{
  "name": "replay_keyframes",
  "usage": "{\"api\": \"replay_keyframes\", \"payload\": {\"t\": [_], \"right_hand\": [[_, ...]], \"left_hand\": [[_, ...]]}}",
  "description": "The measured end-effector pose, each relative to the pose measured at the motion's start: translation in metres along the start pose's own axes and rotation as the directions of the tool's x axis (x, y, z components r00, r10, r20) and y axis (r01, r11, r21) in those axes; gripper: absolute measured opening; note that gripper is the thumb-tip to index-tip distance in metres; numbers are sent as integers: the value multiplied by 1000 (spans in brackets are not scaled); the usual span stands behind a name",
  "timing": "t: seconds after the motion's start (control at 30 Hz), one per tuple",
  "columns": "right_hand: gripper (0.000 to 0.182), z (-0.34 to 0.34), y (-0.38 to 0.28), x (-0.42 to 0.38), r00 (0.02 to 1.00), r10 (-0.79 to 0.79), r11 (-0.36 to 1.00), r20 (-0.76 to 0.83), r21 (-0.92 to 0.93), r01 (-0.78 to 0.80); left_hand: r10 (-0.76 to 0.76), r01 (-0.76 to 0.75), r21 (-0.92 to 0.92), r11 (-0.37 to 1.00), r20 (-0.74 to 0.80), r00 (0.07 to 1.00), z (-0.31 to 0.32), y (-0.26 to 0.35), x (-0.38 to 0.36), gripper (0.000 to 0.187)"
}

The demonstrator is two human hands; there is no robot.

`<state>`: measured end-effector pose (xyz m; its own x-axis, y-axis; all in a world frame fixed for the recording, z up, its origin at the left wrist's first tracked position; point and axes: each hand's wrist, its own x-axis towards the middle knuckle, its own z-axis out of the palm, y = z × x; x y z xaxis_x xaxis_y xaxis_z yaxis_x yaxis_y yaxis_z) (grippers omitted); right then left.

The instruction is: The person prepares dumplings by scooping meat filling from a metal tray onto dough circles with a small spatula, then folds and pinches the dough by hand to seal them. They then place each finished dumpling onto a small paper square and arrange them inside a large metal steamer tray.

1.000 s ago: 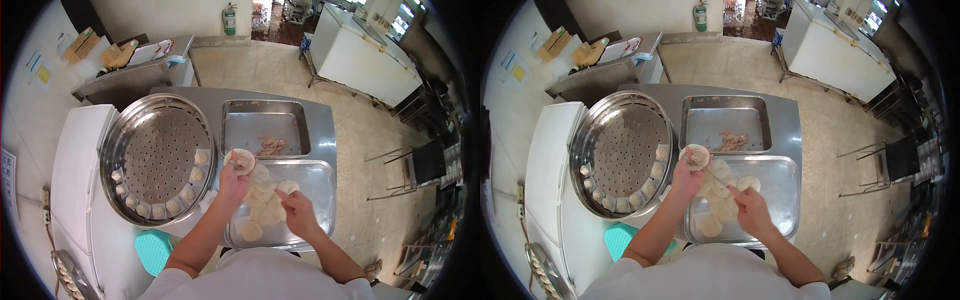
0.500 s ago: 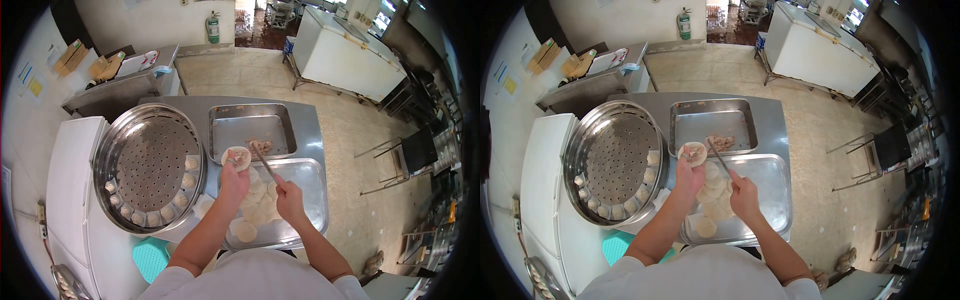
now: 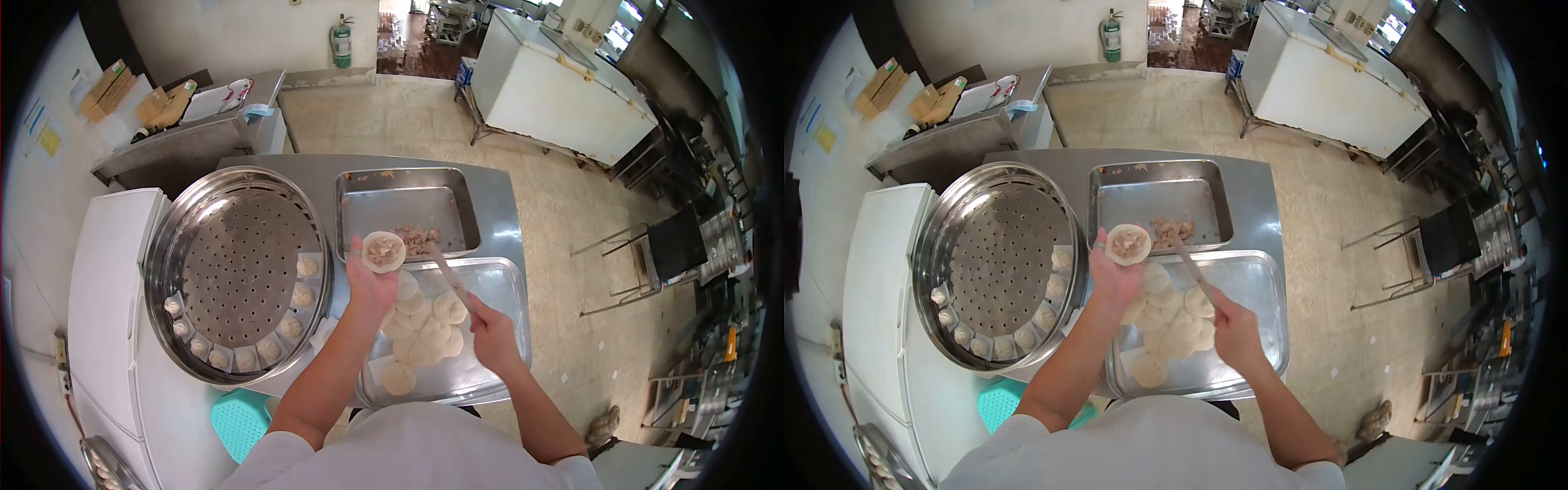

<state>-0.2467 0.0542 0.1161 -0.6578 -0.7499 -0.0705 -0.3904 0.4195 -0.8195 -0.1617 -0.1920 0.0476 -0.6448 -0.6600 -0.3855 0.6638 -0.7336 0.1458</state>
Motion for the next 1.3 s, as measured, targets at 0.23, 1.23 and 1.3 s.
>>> {"api": "replay_keyframes", "payload": {"t": [0.23, 1.23, 1.3], "right_hand": [[64, 28, -26, 3, 988, -155, 891, 14, -430, 146], [50, -4, 25, 1, 713, 534, 502, 454, 508, -699], [47, -15, 29, -21, 749, 568, 632, 340, 403, -662]], "left_hand": [[-29, 26, -86, 996, -41, 999, 16, -16, -4, 57], [135, -120, 194, 974, -64, 989, -10, -1, -3, 33], [93, -65, 305, 950, -77, 993, -9, 2, -11, 30]]}}
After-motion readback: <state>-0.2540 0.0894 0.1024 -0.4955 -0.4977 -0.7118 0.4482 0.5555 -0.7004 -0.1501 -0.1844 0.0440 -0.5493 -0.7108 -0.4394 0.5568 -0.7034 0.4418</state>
